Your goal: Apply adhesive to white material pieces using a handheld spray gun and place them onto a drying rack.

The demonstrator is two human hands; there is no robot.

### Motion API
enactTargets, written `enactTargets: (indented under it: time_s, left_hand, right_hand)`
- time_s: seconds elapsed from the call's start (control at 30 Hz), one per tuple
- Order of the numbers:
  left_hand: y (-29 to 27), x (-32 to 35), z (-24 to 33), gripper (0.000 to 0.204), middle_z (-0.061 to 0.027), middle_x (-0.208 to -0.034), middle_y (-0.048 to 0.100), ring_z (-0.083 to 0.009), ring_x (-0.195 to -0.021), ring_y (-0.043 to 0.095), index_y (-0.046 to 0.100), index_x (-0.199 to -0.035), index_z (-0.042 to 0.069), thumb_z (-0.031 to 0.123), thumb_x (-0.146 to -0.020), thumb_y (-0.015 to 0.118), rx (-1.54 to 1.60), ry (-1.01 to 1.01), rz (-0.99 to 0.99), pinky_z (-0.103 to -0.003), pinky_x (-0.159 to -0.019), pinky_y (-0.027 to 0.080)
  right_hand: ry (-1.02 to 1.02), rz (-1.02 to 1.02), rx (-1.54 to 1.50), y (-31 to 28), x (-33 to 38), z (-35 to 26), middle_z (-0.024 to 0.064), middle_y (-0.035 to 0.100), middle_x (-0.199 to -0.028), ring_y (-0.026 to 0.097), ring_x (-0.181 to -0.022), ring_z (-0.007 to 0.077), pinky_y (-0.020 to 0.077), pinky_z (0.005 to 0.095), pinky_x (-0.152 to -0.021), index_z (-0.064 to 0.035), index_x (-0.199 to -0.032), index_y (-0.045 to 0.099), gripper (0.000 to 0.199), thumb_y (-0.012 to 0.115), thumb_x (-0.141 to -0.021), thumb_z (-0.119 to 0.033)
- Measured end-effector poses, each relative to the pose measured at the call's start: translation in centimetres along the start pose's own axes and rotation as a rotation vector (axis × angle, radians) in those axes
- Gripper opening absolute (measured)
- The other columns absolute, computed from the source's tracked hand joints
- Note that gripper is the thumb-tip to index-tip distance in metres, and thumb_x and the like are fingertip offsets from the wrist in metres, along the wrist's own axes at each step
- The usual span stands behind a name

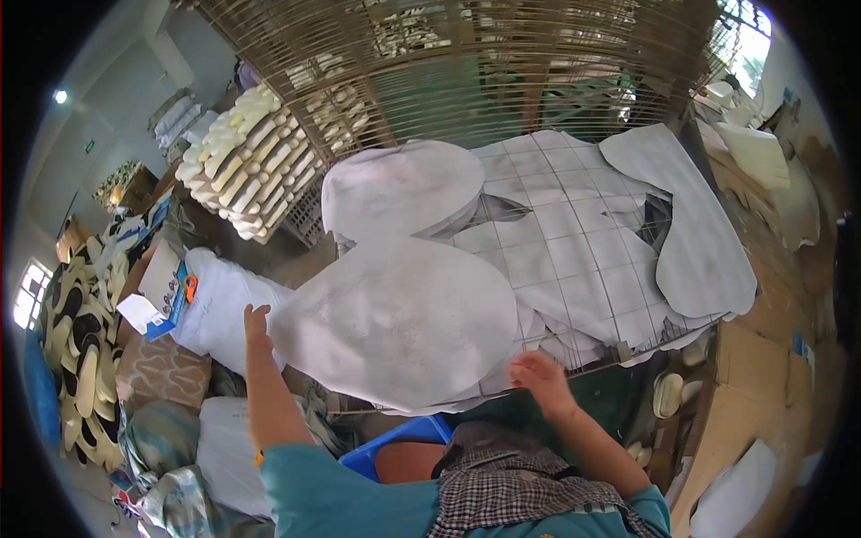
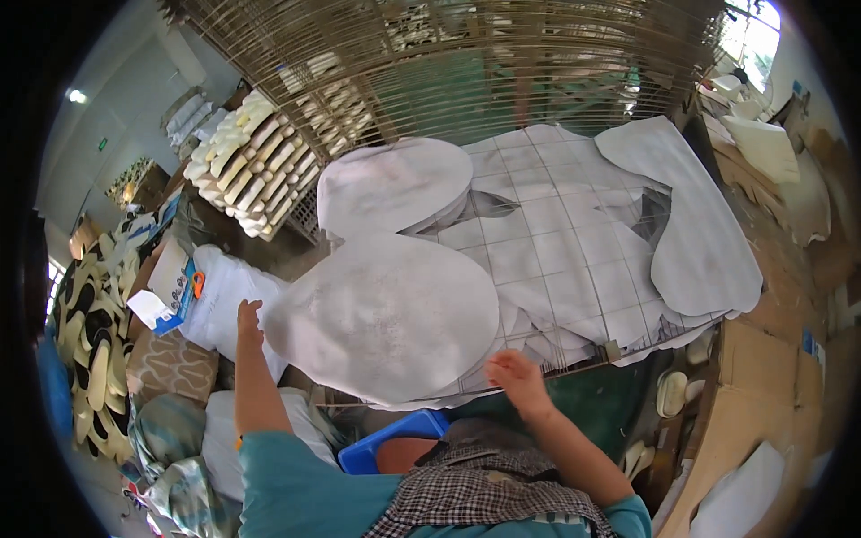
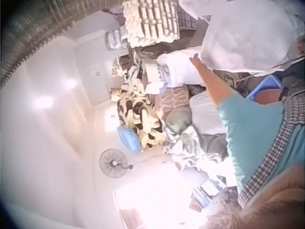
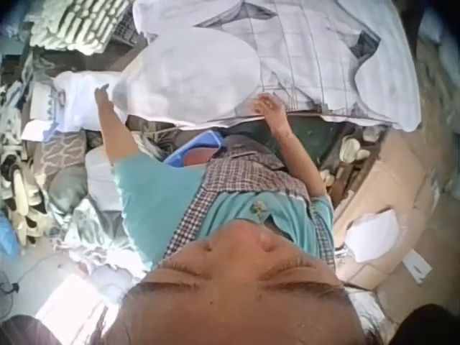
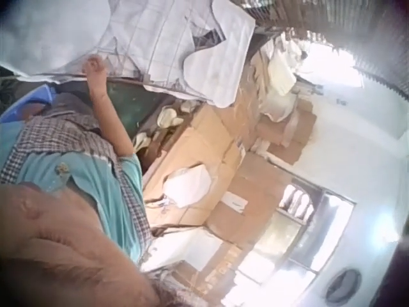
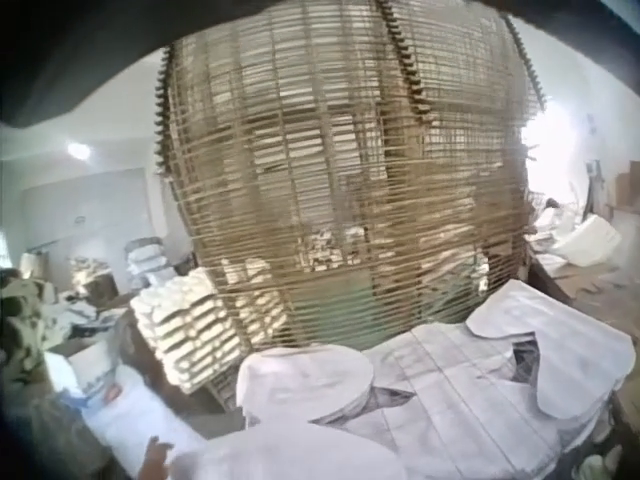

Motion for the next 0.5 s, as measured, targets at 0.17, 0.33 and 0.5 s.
enactTargets:
  time_s: [0.17,0.33,0.5]
  left_hand:
    - [-4.4,-4.0,-3.7,0.050,-0.0091,-0.105,0.053,-0.0224,-0.100,0.045,0.050,-0.114,-0.001,0.014,-0.067,0.058,0.051,0.211,0.091,-0.034,-0.089,0.034]
    - [7.0,12.0,4.8,0.037,-0.0096,-0.103,0.055,-0.0194,-0.096,0.050,0.054,-0.106,-0.002,0.002,-0.070,0.054,0.385,0.370,-0.106,-0.030,-0.085,0.038]
    - [17.2,28.4,6.7,0.030,-0.0084,-0.101,0.057,-0.0182,-0.097,0.050,0.057,-0.101,0.001,-0.005,-0.072,0.050,0.341,0.629,-0.443,-0.029,-0.087,0.039]
  right_hand:
    - [-0.054,0.223,0.041,-7.1,5.4,-3.1,0.0061,0.060,-0.077,0.058,-0.067,0.0126,0.0490,0.0245,-0.061,-0.0014,-0.092,0.055,0.010,0.056,-0.083,-0.006]
    - [-0.156,0.712,0.179,-23.8,17.4,-0.9,0.0040,0.059,-0.075,0.056,-0.064,0.0101,0.0475,0.0218,-0.058,-0.0034,-0.094,0.055,0.010,0.053,-0.085,-0.006]
    - [0.192,1.310,0.718,-35.1,34.8,4.3,0.0113,0.060,-0.085,0.058,-0.075,0.0236,0.0469,0.0327,-0.068,-0.0039,-0.096,0.056,0.021,0.060,-0.077,-0.013]
Point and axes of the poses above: each hand's wrist, its own x-axis away from the middle knuckle, its own y-axis out of the palm, z = x × y, the point moved 2 cm from there along -x, towards the middle knuckle
